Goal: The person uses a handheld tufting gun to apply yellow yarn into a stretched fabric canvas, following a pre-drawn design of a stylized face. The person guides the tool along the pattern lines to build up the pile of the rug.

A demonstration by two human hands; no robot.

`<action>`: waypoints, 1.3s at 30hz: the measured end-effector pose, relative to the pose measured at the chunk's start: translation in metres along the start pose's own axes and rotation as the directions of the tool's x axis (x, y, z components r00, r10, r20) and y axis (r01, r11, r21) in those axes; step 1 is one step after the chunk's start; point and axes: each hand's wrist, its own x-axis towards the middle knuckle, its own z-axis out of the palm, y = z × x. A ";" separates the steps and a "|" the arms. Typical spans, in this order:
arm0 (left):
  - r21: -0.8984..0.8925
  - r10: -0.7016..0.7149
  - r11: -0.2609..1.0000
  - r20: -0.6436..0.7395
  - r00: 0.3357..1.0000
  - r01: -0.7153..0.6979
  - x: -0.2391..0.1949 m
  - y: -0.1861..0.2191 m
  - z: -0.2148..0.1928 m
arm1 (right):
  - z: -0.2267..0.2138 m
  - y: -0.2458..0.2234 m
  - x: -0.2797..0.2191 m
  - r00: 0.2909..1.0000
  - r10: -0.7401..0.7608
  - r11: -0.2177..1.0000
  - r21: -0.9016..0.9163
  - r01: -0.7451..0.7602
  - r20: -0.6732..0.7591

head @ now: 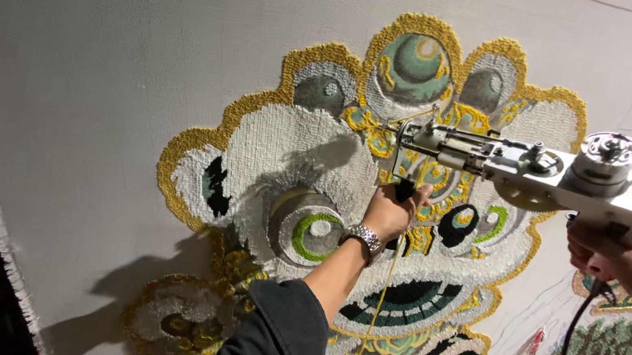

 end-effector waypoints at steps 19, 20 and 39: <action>-0.001 -0.424 0.905 0.075 0.903 0.425 -0.022 0.040 -0.017 | 0.043 -0.026 -0.019 0.989 0.150 0.914 0.378 -0.145 0.015; 0.109 -0.392 0.916 0.024 0.920 0.387 -0.020 0.041 -0.025 | 0.045 -0.028 -0.021 0.985 0.175 0.906 0.391 -0.161 -0.001; 0.948 0.293 0.267 0.092 0.952 -0.174 0.029 0.016 -0.133 | 0.060 -0.015 -0.038 0.988 0.153 0.835 0.533 -0.135 0.009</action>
